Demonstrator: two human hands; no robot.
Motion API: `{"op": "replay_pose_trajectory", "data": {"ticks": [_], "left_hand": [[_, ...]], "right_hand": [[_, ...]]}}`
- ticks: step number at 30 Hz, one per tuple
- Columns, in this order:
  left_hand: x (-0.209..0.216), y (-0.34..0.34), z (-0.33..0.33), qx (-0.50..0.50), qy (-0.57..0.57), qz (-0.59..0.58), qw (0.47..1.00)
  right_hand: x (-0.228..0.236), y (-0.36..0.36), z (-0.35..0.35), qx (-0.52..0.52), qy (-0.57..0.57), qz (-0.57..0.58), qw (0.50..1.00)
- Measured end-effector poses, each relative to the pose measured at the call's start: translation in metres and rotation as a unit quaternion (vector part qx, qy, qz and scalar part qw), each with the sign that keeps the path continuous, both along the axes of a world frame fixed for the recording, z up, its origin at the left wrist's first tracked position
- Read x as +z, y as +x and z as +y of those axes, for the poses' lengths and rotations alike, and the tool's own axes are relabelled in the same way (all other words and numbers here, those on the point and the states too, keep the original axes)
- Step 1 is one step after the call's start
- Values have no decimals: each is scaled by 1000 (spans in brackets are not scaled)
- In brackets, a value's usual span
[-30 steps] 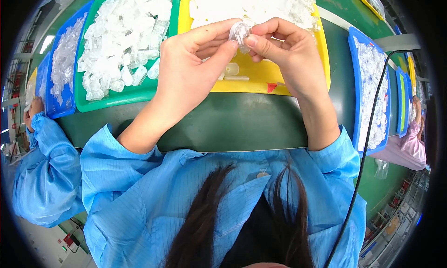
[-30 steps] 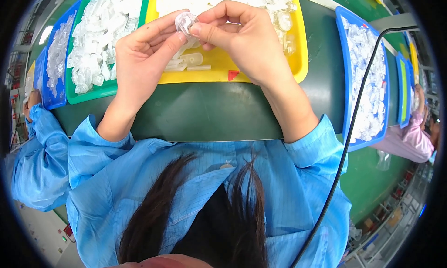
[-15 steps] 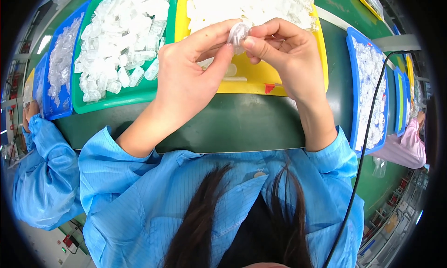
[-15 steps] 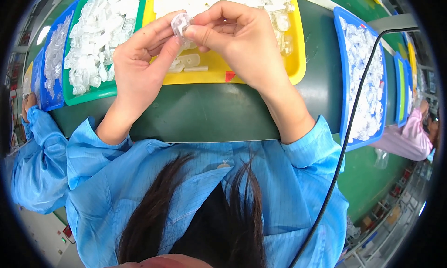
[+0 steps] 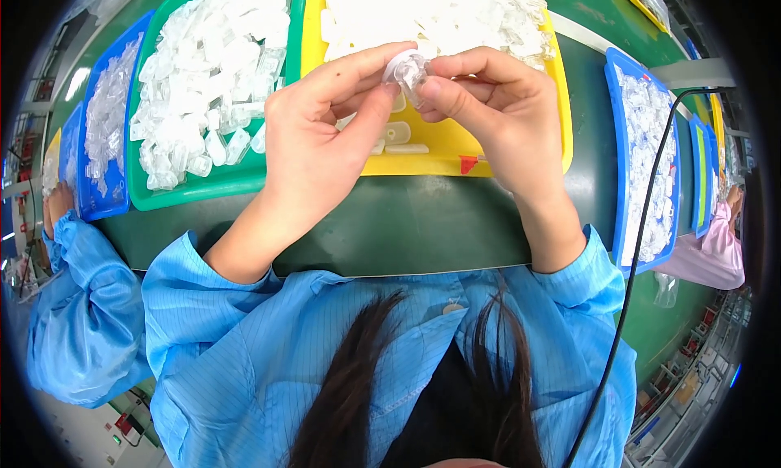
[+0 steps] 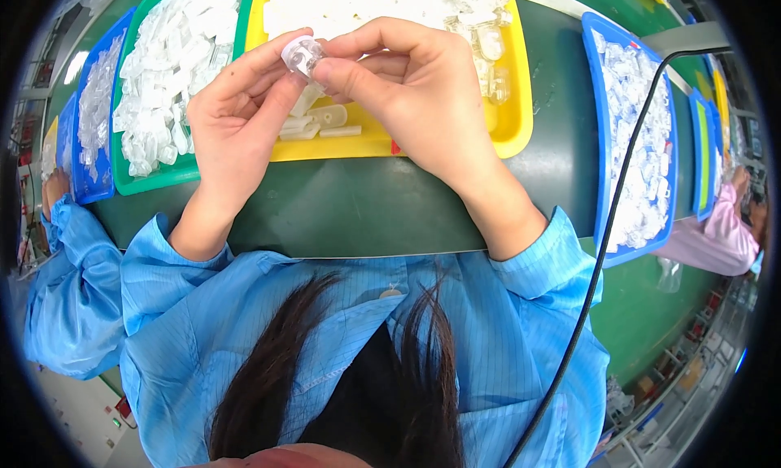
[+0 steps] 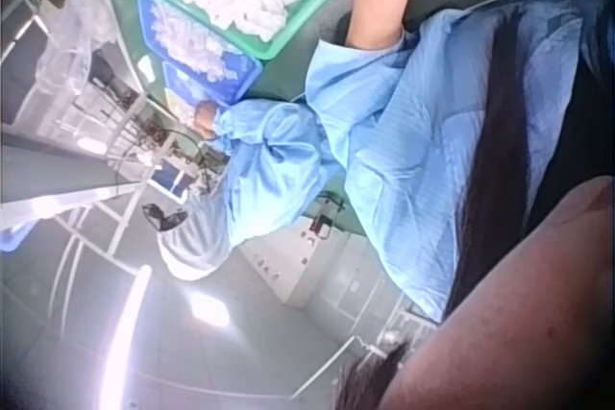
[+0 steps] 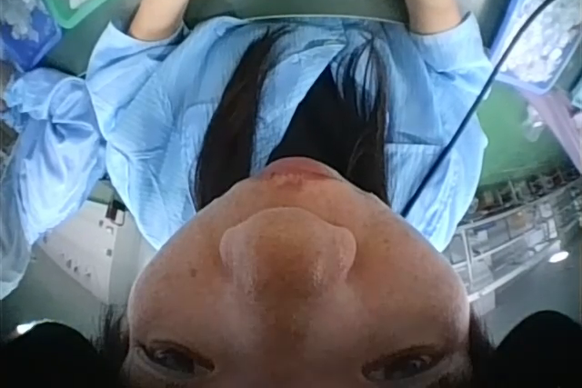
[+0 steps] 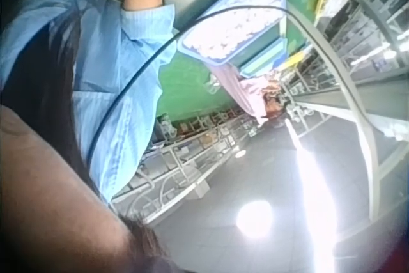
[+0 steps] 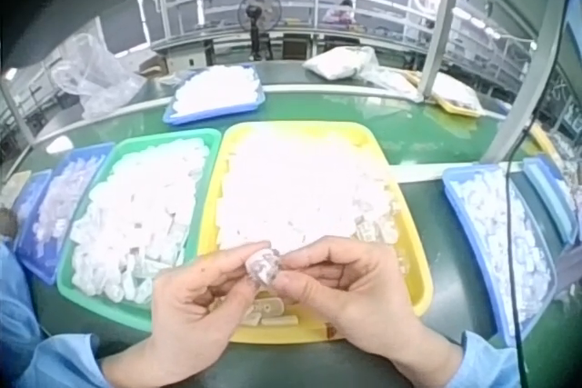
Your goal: The person assembles small transparent plastic components by hand at a factory workbench.
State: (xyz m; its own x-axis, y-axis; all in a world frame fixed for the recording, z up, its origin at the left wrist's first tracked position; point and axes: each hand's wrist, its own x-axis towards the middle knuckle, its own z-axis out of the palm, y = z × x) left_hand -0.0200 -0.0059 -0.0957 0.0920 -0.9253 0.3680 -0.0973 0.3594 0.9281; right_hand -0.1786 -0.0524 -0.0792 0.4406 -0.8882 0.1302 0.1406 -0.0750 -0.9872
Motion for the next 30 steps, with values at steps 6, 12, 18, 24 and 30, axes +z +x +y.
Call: {"op": "replay_pose_trajectory", "data": {"ticks": [6, 12, 18, 24, 30], "left_hand": [[6, -1, 3, -33, 11, 4, 999], [3, -1, 6, 21, -27, -77, 996], [-3, -6, 5, 95, -66, -106, 988], [-3, -3, 3, 61, -59, -96, 992], [6, -5, 4, -11, 10, 24, 1000]], "right_hand": [[-3, -2, -2, 23, 43, -22, 999], [-3, -1, -3, 29, 49, -43, 997], [-5, 0, -3, 13, 11, -19, 1000], [-4, -2, -2, 43, 37, -22, 998], [-4, 4, 2, 12, 6, -40, 999]]}}
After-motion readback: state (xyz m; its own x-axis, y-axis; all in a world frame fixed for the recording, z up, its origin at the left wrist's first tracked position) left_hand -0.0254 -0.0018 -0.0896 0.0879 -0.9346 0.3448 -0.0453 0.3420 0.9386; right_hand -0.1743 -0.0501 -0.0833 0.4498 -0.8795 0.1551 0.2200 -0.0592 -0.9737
